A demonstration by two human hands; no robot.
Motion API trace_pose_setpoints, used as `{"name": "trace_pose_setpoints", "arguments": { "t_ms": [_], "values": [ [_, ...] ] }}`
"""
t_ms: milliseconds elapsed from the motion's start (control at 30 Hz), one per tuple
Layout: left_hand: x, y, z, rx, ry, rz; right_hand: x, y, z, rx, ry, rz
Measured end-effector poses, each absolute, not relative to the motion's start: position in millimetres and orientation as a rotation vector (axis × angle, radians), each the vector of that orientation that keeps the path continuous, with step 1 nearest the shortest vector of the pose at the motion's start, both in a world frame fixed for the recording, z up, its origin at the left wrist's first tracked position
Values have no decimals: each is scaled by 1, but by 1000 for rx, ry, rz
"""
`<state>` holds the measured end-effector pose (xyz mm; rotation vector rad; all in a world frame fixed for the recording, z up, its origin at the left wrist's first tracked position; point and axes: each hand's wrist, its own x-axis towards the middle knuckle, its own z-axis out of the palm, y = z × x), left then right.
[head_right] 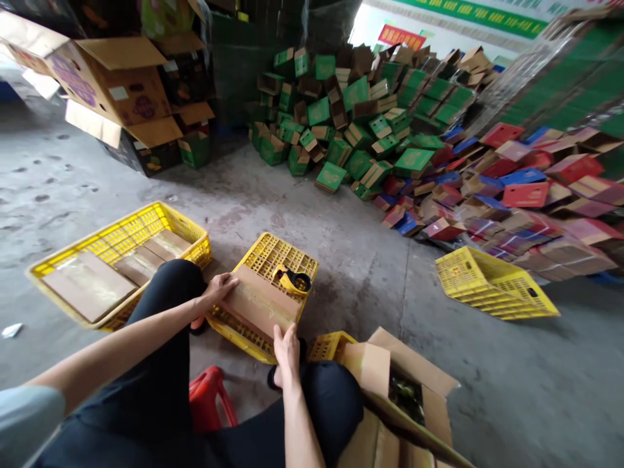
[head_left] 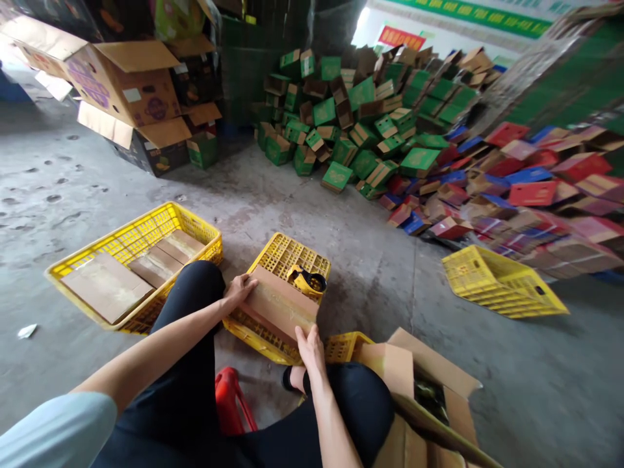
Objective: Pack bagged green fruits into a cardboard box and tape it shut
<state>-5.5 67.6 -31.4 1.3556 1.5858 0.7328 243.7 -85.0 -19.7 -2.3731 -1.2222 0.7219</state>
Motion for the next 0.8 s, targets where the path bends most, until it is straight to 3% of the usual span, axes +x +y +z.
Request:
{"name": "trace_pose_setpoints", "arguments": {
  "t_ms": [233, 433, 800],
  "values": [
    [-4, 71, -35, 1337, 1542, 768, 258, -58, 3, -2233, -1763, 525],
    [-2, 71, -33, 1303, 1567, 801, 259, -26, 31, -2323, -2117, 899],
    [3, 72, -27, 1263, 1577, 812, 250, -18, 29, -2174, -2357, 570]
  ]
}}
